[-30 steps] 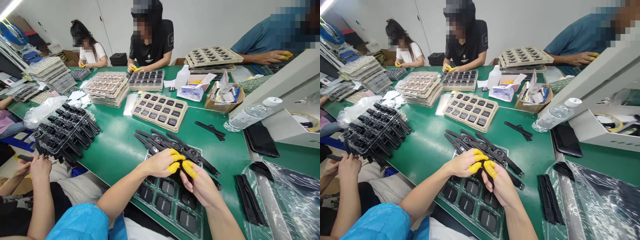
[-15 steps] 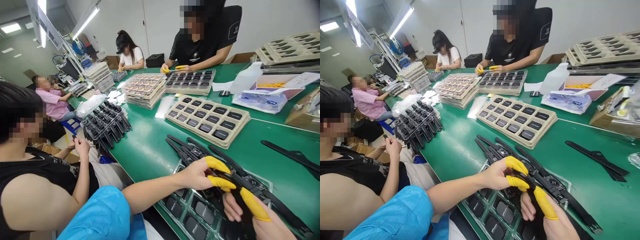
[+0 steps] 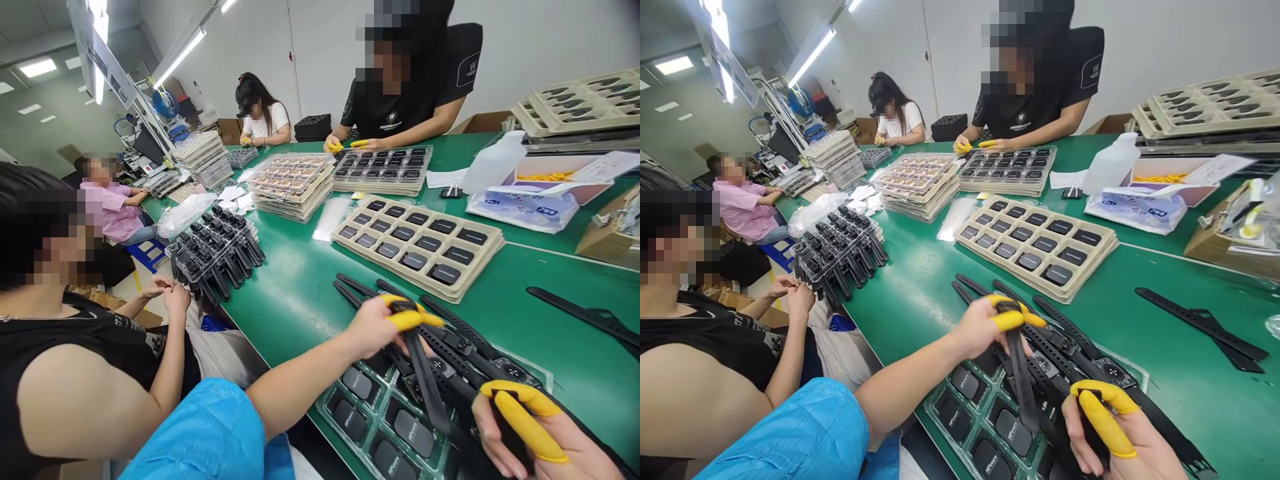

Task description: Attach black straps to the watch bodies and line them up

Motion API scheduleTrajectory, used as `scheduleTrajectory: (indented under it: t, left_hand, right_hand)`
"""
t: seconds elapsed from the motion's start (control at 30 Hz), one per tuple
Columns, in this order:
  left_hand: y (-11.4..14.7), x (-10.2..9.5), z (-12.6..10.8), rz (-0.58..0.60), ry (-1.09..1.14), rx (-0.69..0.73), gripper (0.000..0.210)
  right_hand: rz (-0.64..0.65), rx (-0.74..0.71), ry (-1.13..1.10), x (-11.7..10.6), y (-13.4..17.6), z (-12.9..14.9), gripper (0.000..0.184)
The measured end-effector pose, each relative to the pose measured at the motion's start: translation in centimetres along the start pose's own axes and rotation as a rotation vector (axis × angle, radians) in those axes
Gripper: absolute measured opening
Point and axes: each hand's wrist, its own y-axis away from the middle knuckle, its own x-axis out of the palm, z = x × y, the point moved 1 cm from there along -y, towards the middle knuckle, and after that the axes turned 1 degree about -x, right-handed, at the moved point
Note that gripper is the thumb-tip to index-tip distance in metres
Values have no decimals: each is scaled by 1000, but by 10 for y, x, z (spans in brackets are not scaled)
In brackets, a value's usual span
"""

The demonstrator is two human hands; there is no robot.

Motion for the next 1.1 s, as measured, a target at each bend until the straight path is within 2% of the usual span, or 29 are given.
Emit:
scheduleTrajectory:
  t: [0.1,0.23,0.33,0.47,0.67,0.77,0.87,0.97,1.1]
  left_hand:
    - [8,18,19,173,-329,-107,52]
    - [19,26,16,327,-822,96,49]
    - [22,26,4,431,-1005,231,53]
    - [23,24,-3,497,-1064,329,56]
    - [23,18,4,411,-970,456,51]
    - [24,18,4,394,-964,473,52]
    - [26,18,-2,429,-986,492,50]
    - [27,17,-6,480,-1003,518,45]
    - [26,17,-6,464,-1130,575,42]
  right_hand:
    - [51,93,-14,11,0,3,46]
    - [90,161,2,14,-1,-7,54]
    - [104,181,-12,13,-1,-10,55]
    - [97,197,-112,24,5,2,53]
    - [39,114,-234,44,8,15,52]
    - [53,87,-296,45,7,13,49]
    - [46,69,-360,45,5,11,51]
    - [43,70,-357,45,3,10,52]
    - [45,95,-324,45,1,8,54]
